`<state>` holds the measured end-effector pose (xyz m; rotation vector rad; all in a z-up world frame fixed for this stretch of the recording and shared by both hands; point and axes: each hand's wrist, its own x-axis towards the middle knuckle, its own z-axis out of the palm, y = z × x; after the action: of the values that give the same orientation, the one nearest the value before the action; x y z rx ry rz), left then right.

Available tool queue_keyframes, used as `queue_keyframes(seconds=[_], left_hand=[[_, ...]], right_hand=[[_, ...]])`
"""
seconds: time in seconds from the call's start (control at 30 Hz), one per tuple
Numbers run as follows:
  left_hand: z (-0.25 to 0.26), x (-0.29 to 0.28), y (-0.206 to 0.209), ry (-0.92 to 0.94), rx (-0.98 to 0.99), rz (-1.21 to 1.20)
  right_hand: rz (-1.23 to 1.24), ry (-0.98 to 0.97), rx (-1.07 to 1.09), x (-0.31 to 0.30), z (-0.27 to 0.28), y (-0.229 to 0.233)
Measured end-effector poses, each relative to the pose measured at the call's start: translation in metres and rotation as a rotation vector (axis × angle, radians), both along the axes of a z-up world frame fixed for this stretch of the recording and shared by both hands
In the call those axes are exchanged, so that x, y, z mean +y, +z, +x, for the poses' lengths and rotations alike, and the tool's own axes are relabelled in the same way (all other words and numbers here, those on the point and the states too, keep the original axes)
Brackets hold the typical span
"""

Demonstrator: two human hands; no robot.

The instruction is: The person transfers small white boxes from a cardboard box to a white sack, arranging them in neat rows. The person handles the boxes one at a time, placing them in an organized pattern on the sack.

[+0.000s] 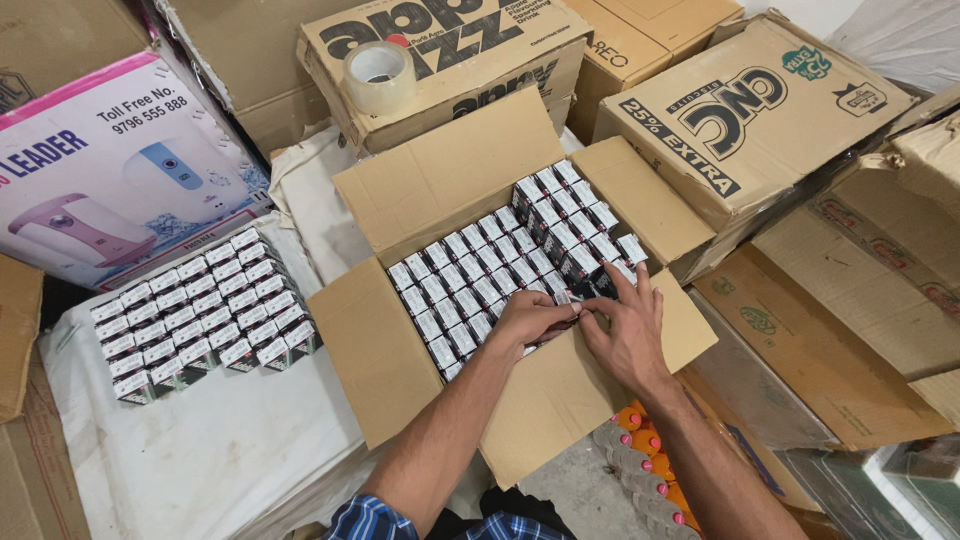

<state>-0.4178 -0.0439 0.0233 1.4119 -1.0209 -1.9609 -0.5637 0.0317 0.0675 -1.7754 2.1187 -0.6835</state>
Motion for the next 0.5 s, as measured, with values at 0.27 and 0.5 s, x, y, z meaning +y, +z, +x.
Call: queue_keyframes(seconds=[0.27,0.5], left_hand=[[0.024,-0.019,-0.046,-0.058,-0.226,-0.229],[0.095,-0.016,0.011,-0.032,-0.200,-0.387]], right_hand=[[-0.021,0.073,0.031,-0.005,0.023,-0.004],[0.031,0.272,-0.153,-0.017,0.077,0.039]])
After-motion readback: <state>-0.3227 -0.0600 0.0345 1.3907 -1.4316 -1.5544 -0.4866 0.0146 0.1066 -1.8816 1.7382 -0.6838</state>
